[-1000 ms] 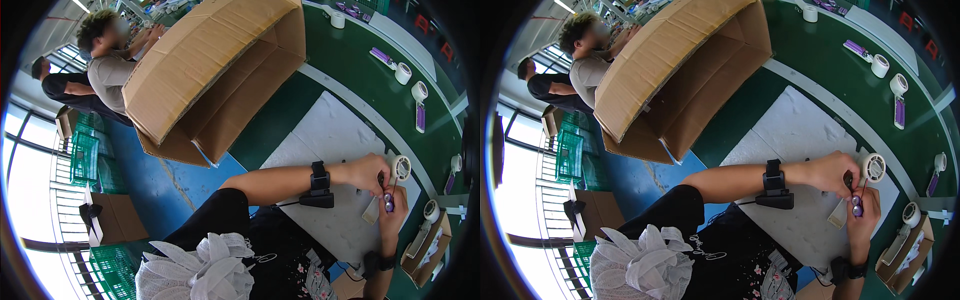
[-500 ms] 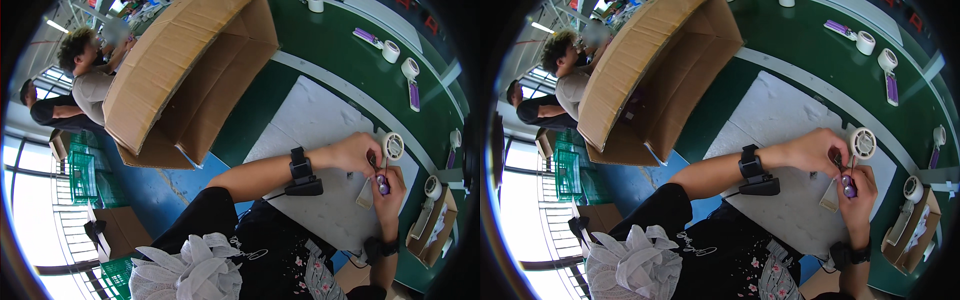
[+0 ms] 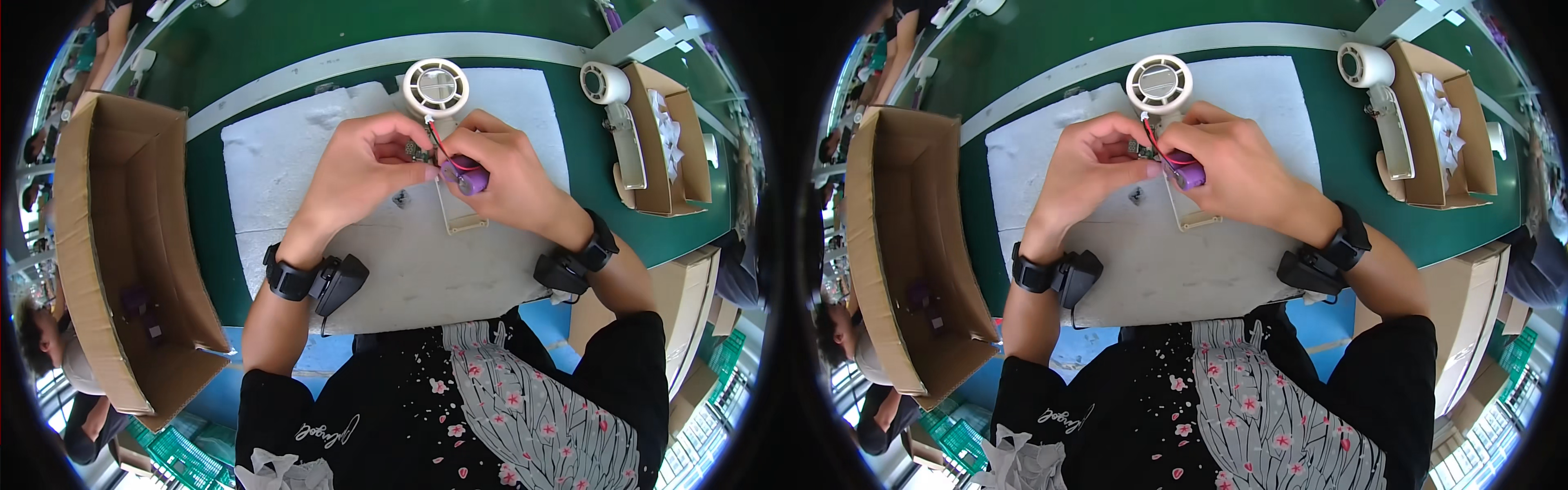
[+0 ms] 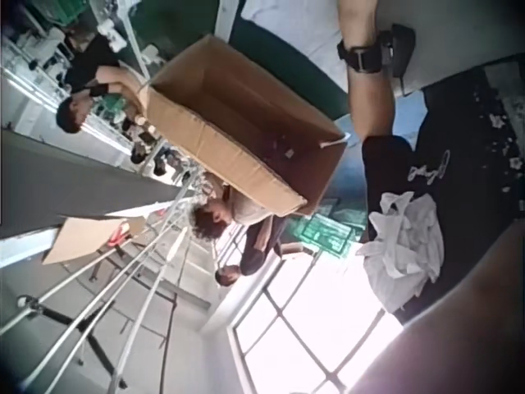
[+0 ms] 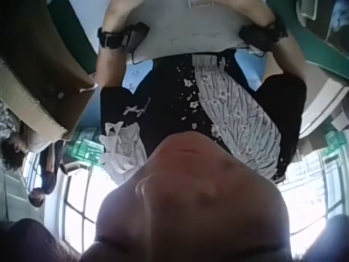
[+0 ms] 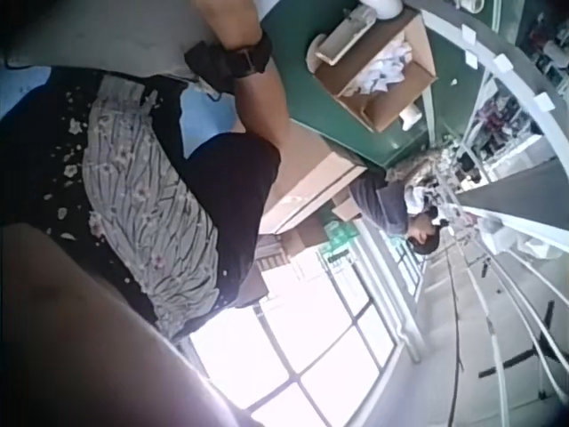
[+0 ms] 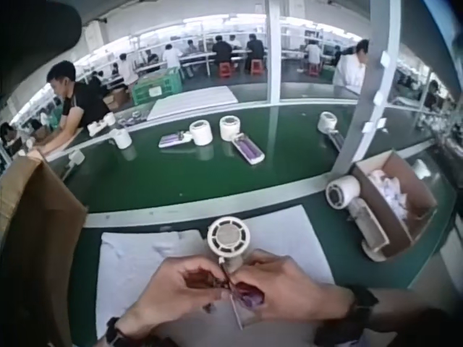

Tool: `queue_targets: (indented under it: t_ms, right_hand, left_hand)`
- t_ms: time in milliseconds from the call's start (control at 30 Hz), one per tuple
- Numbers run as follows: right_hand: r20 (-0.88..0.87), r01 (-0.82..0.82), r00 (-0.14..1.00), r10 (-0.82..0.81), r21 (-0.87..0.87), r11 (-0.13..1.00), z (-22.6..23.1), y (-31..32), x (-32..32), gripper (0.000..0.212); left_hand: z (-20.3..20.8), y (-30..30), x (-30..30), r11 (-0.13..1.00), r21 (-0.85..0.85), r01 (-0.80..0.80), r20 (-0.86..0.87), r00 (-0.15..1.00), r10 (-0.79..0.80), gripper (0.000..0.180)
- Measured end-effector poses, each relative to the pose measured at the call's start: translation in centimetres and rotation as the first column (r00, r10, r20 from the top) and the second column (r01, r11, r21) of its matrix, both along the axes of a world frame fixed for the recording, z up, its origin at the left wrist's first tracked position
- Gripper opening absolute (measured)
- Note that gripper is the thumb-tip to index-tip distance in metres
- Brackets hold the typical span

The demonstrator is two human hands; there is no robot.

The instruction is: Assembling electronic components by fitting circuit boards onto battery packs and into plastic housings.

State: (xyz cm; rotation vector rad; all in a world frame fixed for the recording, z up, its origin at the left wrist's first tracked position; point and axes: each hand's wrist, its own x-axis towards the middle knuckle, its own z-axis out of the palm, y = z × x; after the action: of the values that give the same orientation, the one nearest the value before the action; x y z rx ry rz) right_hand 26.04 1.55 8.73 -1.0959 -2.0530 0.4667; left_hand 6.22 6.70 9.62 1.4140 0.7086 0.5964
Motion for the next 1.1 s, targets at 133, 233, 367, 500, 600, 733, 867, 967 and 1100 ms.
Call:
queue_targets:
  t_ms: [133,233,367,500,600,733,867,967,1100]
  right_hand:
    - [0.016,0.009,1.000,-0.009,-0.011,1.000,0.0,0.0,0.5,0.025]
    - [-0.013,-0.009,1.000,0.009,-0.011,1.000,0.4,0.0,0.7,0.022]
    - [-0.078,-0.064,0.995,0.063,-0.014,0.998,1.4,-0.3,1.0,0.017]
    - [-0.099,-0.065,0.993,0.062,-0.030,0.997,1.6,-0.8,0.5,0.013]
    - [-0.116,-0.032,0.993,0.030,-0.013,0.999,1.2,-0.9,-0.1,0.011]
    - [-0.040,-0.011,0.999,0.011,0.008,1.000,1.2,-0.9,-0.5,0.008]
    - [-0.048,0.042,0.998,-0.040,0.035,0.999,1.4,-0.9,-1.0,0.008]
    - [0.015,0.074,0.997,-0.074,0.038,0.997,1.2,-1.0,-1.1,0.010]
    - [0.134,0.109,0.985,-0.108,0.000,0.994,1.1,-1.5,-1.4,0.010]
  left_hand:
    - [0.3,-0.2,0.5,0.999,0.011,-0.039,0.002,0.999,0.039,0.018]
    - [0.3,-0.2,0.6,0.998,0.021,-0.058,-0.014,0.998,0.058,0.017]
    - [0.4,0.5,-0.6,1.000,-0.021,0.008,-0.112,0.994,-0.010,0.015]
    - [0.8,0.7,-1.5,1.000,-0.006,0.030,-0.107,0.994,-0.030,0.012]
    - [0.9,0.6,-1.8,0.998,0.022,0.066,-0.090,0.994,-0.064,0.018]
    - [0.4,0.6,-2.0,0.998,-0.036,0.059,0.012,0.998,-0.059,0.025]
    - [0.4,0.7,-2.2,0.999,-0.012,0.048,-0.021,0.999,-0.048,0.024]
    - [0.3,0.7,-2.4,0.999,-0.011,0.051,-0.027,0.998,-0.052,0.021]
    - [0.1,0.7,-2.7,0.999,-0.010,0.053,-0.031,0.998,-0.053,0.019]
